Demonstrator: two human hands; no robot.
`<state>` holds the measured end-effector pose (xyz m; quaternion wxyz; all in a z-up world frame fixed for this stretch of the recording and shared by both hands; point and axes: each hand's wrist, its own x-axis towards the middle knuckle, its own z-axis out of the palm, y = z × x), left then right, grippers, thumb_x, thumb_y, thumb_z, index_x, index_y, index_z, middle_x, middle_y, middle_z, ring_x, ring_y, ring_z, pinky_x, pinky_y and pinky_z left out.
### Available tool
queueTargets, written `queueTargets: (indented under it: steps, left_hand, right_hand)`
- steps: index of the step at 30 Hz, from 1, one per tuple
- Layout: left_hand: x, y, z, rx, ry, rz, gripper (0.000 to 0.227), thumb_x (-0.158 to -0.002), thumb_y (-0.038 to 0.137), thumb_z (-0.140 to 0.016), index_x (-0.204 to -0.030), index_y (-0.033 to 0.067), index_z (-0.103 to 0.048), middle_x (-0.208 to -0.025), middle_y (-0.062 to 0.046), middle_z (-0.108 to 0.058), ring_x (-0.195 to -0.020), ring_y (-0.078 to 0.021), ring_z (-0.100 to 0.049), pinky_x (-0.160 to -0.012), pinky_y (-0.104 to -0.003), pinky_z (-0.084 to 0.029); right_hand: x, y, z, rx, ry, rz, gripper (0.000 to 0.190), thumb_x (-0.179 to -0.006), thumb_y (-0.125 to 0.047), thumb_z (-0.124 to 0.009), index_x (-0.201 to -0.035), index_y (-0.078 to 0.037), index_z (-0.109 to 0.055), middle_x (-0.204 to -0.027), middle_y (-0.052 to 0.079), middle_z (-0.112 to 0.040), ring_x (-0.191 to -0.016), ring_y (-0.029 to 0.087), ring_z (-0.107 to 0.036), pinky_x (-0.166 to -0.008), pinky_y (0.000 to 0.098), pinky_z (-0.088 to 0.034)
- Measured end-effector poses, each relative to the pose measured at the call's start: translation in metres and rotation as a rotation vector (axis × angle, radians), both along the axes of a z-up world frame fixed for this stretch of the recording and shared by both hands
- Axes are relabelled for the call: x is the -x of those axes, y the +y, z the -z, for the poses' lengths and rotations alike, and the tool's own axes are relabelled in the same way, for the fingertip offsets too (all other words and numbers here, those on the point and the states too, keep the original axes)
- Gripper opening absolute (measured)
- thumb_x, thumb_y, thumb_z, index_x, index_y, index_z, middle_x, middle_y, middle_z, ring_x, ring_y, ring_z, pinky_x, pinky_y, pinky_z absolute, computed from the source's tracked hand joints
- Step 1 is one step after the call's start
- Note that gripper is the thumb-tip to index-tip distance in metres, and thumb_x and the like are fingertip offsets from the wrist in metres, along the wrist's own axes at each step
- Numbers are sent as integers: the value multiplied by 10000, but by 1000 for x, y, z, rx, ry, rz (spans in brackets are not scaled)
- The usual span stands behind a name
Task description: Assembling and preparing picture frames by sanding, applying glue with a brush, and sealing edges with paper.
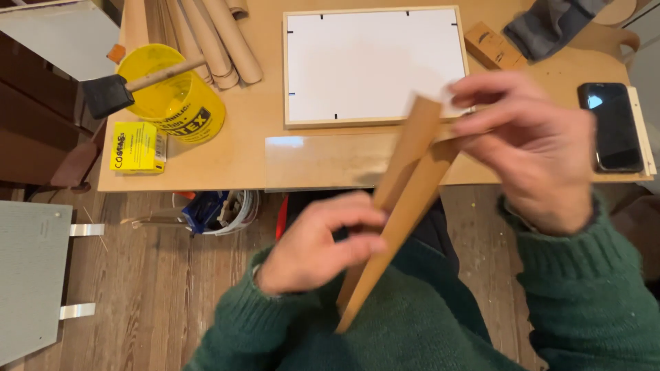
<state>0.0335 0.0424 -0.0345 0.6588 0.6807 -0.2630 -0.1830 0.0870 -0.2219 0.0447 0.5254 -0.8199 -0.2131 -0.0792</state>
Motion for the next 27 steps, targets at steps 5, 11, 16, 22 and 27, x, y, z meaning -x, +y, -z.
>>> queueTargets:
  steps: [5, 11, 16, 22, 27]
  left_hand:
    - [-91, -7, -6, 127, 80, -200, 345, -1026, 151, -622, -1355, 49, -648, -1279, -70, -705, -1029, -119, -669, -885, -284, -576]
    - [-207, -40, 17, 232, 213, -291, 427, -1044, 185, -625, -1453, 99, -537, -1457, -83, -597, -993, -181, -748, -832, -307, -631]
    - [-160, -69, 28, -255, -953, -669, 431, -1067, 167, -777, -1407, 203, -514, -1435, 1, -511, -1255, -215, -658, -1066, -293, -593]
    - [-45, -83, -20, 284, -147, 476, 683, -1036, 241, -788, -1553, 43, -387, -1493, -125, -534, -1262, -234, -646, -1116, -382, -593]
    - [-44, -15, -9, -315, 64, 101, 259, -971, 287, -652, -1111, 76, -706, -864, 10, -806, -637, -93, -729, -574, -252, -600]
  right_hand:
    - [31, -98, 69, -228, -60, 223, 86, -1204, 26, -579, -1140, -21, -612, -1185, 88, -658, -1019, 154, -653, -960, 261, -561]
    - [88, -129, 93, -501, 84, 405, 84, -1201, -115, -512, -1245, -106, -582, -1096, 79, -656, -921, 143, -642, -893, 279, -545]
    - [104, -116, 78, -265, 5, 363, 101, -1245, -18, -580, -1158, -51, -541, -1082, 114, -646, -982, 182, -658, -937, 282, -529]
    - [85, -61, 43, -413, 155, 523, 127, -1003, 34, -649, -1049, -37, -555, -959, 205, -703, -537, 184, -595, -546, 291, -468]
    - [66, -77, 71, -435, -13, 500, 65, -1135, 30, -628, -1136, -18, -584, -1011, 112, -688, -798, 144, -671, -760, 265, -593]
